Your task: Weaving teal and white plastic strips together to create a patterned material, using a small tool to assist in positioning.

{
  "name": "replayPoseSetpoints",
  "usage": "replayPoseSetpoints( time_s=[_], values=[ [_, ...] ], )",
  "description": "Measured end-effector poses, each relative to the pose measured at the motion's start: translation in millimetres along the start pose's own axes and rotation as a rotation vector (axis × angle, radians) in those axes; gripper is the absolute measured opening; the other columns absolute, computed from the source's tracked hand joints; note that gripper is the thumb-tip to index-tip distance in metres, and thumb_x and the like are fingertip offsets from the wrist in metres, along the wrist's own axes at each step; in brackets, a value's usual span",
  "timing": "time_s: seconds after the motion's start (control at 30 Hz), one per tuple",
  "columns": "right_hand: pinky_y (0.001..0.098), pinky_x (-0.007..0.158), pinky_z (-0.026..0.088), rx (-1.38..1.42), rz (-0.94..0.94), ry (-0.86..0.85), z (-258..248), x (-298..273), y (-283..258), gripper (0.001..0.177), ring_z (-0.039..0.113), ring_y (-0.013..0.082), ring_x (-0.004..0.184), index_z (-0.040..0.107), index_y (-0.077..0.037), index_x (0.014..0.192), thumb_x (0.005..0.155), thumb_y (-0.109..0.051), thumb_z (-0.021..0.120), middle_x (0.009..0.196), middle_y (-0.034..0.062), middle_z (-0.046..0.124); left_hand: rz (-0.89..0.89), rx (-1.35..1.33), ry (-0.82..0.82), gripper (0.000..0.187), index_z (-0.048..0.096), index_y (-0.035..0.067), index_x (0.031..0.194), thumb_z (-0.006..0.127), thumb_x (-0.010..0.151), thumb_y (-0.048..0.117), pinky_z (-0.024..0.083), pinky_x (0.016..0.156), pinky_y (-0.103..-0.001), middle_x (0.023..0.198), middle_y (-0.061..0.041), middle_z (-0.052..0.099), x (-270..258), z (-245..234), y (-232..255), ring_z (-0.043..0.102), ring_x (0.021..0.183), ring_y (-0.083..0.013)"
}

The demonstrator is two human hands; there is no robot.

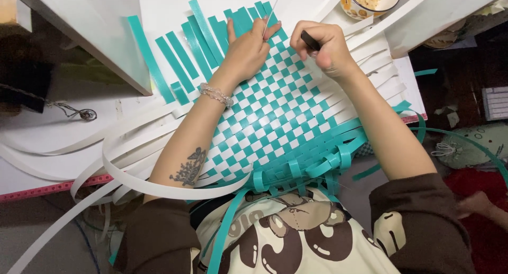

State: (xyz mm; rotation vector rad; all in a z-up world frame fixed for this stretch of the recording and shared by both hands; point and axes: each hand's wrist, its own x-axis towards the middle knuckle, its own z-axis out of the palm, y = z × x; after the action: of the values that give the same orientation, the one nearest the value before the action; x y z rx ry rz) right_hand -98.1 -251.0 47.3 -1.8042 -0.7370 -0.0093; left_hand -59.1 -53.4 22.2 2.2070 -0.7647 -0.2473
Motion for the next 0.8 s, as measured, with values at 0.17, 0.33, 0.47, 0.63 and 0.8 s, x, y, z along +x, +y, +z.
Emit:
replayPoseSetpoints(
  time_s=[0.17, 0.33, 0.47, 0.63, 0.8],
  values=[
    [0.0265, 0.067, 0.040, 0.048, -0.062, 0.023, 5, 5, -5, 0.075, 0.049, 0.0156, 0.066, 0.035, -0.011, 0.066, 0.070, -0.086, 0.038, 0.075, 0.0078, 0.054, 0.006, -0.003, 0.000, 0.007, 0.030, 0.007, 0.088, 0.025, 0.087, 0.002, -0.012, 0.106, -0.064, 0.136, -0.007, 0.056, 0, 0, 0, 0.032, 0.138, -0.0217],
    [0.0217, 0.056, 0.028, -0.169, 0.102, 0.166, 3, 2, 16, 0.038, 0.035, 0.0072, 0.061, 0.050, -0.008, 0.069, 0.074, -0.039, 0.071, 0.064, -0.0020, 0.045, 0.015, 0.005, 0.004, 0.008, 0.029, 0.008, 0.086, 0.026, 0.086, 0.001, -0.011, 0.106, -0.065, 0.135, -0.006, 0.057, 0, 1, -2, 0.032, 0.138, -0.0228],
    [0.0204, 0.057, 0.033, -0.313, 0.266, 0.150, -5, 0, 3, 0.017, 0.045, 0.0047, 0.062, 0.072, -0.009, 0.083, 0.090, -0.022, 0.080, 0.067, -0.0016, 0.061, 0.022, 0.012, 0.016, 0.008, 0.033, 0.007, 0.092, 0.027, 0.087, 0.002, -0.011, 0.105, -0.065, 0.134, -0.006, 0.057, 0, 2, -3, 0.033, 0.137, -0.0231],
    [0.0219, 0.060, 0.032, -0.350, 0.338, 0.062, -12, 1, 4, 0.011, 0.044, 0.0069, 0.067, 0.073, -0.010, 0.085, 0.087, -0.020, 0.077, 0.072, -0.0029, 0.057, 0.021, 0.005, 0.012, 0.009, 0.032, 0.006, 0.092, 0.027, 0.086, 0.001, -0.011, 0.105, -0.064, 0.134, -0.005, 0.057, 0, 2, -2, 0.033, 0.137, -0.0227],
    [0.0259, 0.054, 0.026, -0.644, 0.247, 0.080, -17, -4, 36, 0.033, 0.040, 0.0082, 0.058, 0.066, -0.014, 0.072, 0.086, -0.035, 0.087, 0.063, -0.0063, 0.051, 0.020, -0.012, 0.001, 0.008, 0.029, 0.008, 0.087, 0.026, 0.087, 0.000, -0.013, 0.106, -0.063, 0.136, -0.007, 0.056, -1, 0, -1, 0.031, 0.138, -0.0229]
  ],
)
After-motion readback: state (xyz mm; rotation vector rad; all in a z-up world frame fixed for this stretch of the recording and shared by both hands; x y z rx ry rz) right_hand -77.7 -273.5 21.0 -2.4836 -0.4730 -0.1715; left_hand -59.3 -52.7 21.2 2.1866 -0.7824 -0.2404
